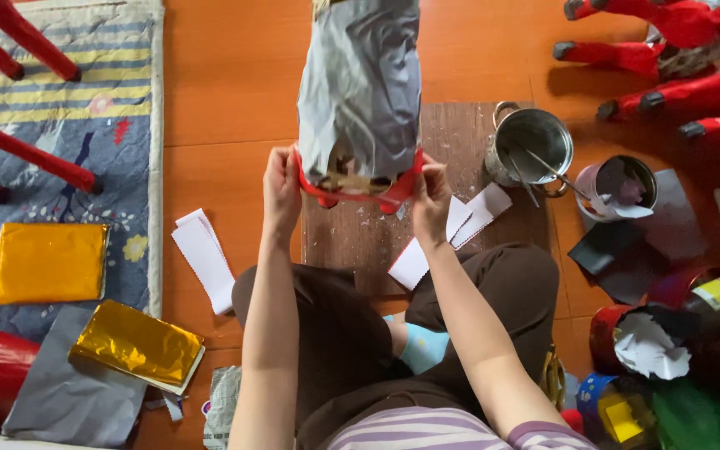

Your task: Cut paper strips and apply them to a red-painted structure.

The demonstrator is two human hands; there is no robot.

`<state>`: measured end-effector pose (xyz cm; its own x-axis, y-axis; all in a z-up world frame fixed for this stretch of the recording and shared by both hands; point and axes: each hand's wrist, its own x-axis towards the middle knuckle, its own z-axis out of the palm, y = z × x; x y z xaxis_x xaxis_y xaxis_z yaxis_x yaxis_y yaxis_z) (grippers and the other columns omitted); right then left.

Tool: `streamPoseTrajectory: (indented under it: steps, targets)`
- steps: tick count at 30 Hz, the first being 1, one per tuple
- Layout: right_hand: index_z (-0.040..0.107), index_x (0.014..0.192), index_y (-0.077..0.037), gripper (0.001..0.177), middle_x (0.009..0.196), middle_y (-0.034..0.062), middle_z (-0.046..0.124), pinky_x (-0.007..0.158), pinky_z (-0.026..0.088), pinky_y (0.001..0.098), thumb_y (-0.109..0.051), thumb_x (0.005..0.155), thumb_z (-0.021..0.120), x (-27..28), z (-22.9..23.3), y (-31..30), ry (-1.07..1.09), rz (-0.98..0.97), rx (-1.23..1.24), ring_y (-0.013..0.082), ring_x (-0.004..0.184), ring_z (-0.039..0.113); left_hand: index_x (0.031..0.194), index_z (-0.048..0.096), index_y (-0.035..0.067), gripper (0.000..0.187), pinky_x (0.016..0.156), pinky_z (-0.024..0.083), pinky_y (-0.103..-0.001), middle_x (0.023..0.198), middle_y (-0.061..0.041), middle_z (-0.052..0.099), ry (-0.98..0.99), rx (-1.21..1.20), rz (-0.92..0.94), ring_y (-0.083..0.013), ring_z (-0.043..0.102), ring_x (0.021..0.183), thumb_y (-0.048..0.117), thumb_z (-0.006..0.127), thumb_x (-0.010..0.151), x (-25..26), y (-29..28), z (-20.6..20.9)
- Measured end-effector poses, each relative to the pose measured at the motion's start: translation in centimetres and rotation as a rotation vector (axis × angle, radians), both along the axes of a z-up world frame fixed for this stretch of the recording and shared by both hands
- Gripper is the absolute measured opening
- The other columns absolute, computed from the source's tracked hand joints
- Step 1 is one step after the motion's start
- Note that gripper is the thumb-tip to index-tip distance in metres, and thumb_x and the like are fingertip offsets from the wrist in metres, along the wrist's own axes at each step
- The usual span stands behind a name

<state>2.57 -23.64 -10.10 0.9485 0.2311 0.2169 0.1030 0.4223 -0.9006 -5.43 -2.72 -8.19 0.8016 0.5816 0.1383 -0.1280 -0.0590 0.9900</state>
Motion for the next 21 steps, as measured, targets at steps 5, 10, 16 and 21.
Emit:
streamPoseTrajectory:
  steps: [5, 10, 16, 21]
  targets:
    - [0.05, 0.1, -0.013, 0.018, 0.112, 0.0118, 0.058, 0.084, 0.05, 0.0301, -0.031, 0.104, 0.048, -1.3, -1.1, -1.7, 0.012, 0.047, -0.061, 0.0168, 0.089, 0.065, 0.092, 0.048, 0.008, 0.02, 0.067, 0.039, -0.023, 0.083, -0.002, 0.051, -0.016, -0.019, -0.022, -0.0084, 0.044, 0.075, 0.018, 0.042, 0.107, -1.8, -2.8, 1.9]
    - [0.047, 0.094, -0.012, 0.021, 0.119, 0.0118, 0.06, 0.093, 0.049, 0.0301, -0.032, 0.103, 0.049, -1.3, -2.0, -1.6, 0.004, 0.025, -0.106, 0.0142, 0.105, 0.061, 0.096, 0.047, 0.008, 0.018, 0.073, 0.038, -0.023, 0.098, -0.007, 0.058, -0.022, -0.061, -0.027, -0.0084, 0.045, 0.082, 0.021, 0.041, 0.107, -1.8, -3.2, -0.5]
    - [0.055, 0.109, -0.01, 0.015, 0.099, 0.0071, 0.061, 0.08, 0.046, 0.0266, -0.023, 0.103, 0.049, 0.3, -5.8, -0.4, -0.097, -0.149, -0.224, 0.0114, 0.086, 0.059, 0.14, 0.034, 0.0, 0.042, 0.118, 0.018, -0.043, 0.148, -0.022, 0.034, -0.075, -0.091, -0.162, -0.0259, 0.029, 0.138, 0.029, 0.031, 0.11, -1.5, -3.6, -1.3]
    - [0.058, 0.118, -0.01, 0.037, 0.097, 0.0041, 0.059, 0.086, 0.044, 0.03, 0.007, 0.089, 0.044, 0.4, -4.1, -0.4, -0.08, -0.187, -0.332, 0.0131, 0.092, 0.054, 0.153, 0.016, -0.001, 0.065, 0.119, 0.007, -0.058, 0.158, -0.028, 0.013, 0.004, -0.07, -0.22, -0.041, 0.008, 0.147, 0.043, 0.03, 0.107, -1.8, -2.9, -1.1]
